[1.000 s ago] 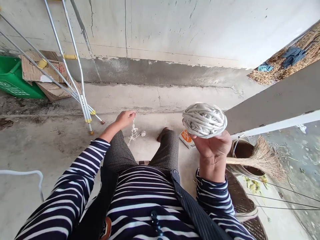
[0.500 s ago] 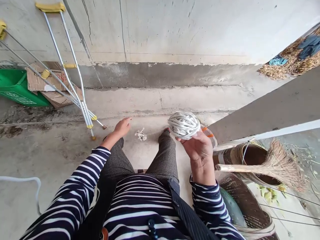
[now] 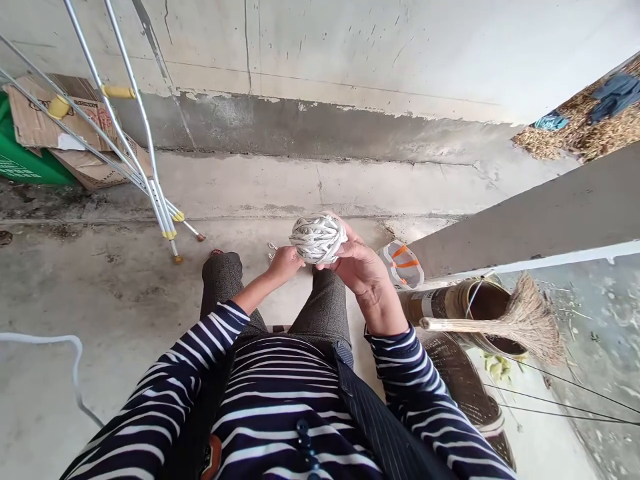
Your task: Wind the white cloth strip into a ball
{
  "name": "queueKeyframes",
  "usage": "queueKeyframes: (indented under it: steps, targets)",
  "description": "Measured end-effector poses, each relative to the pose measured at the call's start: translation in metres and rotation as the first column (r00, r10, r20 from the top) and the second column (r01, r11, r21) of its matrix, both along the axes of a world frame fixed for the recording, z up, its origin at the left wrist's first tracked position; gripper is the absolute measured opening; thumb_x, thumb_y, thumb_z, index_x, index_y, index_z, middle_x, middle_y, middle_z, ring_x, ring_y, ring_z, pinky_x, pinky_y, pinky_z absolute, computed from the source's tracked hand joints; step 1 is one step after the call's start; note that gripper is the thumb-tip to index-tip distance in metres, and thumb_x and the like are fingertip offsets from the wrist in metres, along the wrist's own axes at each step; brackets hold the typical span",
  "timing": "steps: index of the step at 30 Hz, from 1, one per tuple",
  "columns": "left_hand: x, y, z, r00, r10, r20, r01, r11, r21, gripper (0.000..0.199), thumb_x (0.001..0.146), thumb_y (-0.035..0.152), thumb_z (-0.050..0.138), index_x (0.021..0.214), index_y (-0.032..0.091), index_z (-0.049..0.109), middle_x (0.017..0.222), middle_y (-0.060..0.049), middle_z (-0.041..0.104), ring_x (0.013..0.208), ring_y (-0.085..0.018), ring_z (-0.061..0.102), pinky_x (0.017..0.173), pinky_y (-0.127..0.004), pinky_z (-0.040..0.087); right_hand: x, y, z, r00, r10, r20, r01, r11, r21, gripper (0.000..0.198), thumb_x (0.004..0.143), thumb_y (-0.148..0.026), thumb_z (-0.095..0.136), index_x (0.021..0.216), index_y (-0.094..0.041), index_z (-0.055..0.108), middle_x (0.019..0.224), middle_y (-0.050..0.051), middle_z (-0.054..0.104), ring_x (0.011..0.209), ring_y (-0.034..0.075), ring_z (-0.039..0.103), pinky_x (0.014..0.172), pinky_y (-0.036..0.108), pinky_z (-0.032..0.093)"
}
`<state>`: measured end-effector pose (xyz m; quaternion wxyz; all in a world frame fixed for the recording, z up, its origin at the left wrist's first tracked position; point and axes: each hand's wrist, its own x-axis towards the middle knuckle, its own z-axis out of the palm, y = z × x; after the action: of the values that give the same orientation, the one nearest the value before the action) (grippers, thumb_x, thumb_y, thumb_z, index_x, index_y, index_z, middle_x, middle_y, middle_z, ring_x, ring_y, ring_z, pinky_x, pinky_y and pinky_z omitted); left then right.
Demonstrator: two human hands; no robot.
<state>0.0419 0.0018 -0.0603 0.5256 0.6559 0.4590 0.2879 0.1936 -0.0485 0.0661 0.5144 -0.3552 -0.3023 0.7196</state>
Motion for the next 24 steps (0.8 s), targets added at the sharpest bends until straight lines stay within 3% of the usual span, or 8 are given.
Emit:
queueKeyframes:
  steps: [6,11,16,19,24]
  targets:
    - [-0.034,-0.005,0.0,0.977,-0.08,0.2,0.095,0.993,-0.066,0.038,0.089,0.052,0.061,0.086,0.016,0.072,0.081,-0.008,0.075,0.075,-0.018,0.069,0.077,-0.032,0.061,0.018,0.009,0.005,0.986,-0.139,0.089,0.135,0.99,0.045,0.059,0.059,-0.014,0.077,0.115,-0.029,0.072,0.1,-0.004,0.077,0.072,0.013,0.068,0.056,0.023,0.061]
    - [-0.059,-0.007,0.016,0.977,-0.082,0.198,0.101,0.991,-0.089,0.039,0.084,0.054,0.07,0.096,0.016,0.07,0.07,-0.002,0.069,0.068,-0.016,0.064,0.075,-0.031,0.057,0.03,0.01,-0.011,0.974,-0.208,0.09,0.208,0.978,0.01,0.059,0.058,-0.013,0.078,0.114,-0.029,0.072,0.1,-0.004,0.076,0.075,0.014,0.068,0.058,0.024,0.062]
    - [-0.065,-0.016,0.028,0.981,-0.089,0.17,0.11,0.986,-0.122,0.036,0.085,0.053,0.071,0.085,0.017,0.07,0.062,-0.001,0.065,0.061,-0.015,0.061,0.068,-0.029,0.055,0.031,0.012,-0.024,0.981,-0.184,0.066,0.181,0.983,0.04,0.058,0.062,-0.019,0.074,0.119,-0.029,0.068,0.109,-0.001,0.076,0.08,0.016,0.068,0.062,0.028,0.063]
    - [-0.066,-0.016,0.029,0.975,-0.046,0.217,0.079,0.987,-0.142,0.041,0.089,0.054,0.066,0.078,0.016,0.072,0.075,-0.007,0.073,0.066,-0.017,0.064,0.069,-0.03,0.057,0.033,0.013,-0.026,0.986,-0.164,0.025,0.162,0.985,0.058,0.063,0.062,-0.022,0.072,0.125,-0.028,0.065,0.111,0.002,0.076,0.079,0.017,0.069,0.062,0.03,0.064]
    - [-0.07,-0.006,0.027,0.963,0.028,0.269,0.031,0.977,-0.213,0.05,0.081,0.059,0.076,0.099,0.013,0.08,0.114,-0.015,0.078,0.095,-0.025,0.072,0.083,-0.038,0.061,0.034,0.012,-0.023,0.993,-0.107,-0.056,0.11,0.993,0.044,0.069,0.058,-0.021,0.069,0.127,-0.028,0.065,0.114,0.003,0.077,0.072,0.016,0.068,0.05,0.024,0.06]
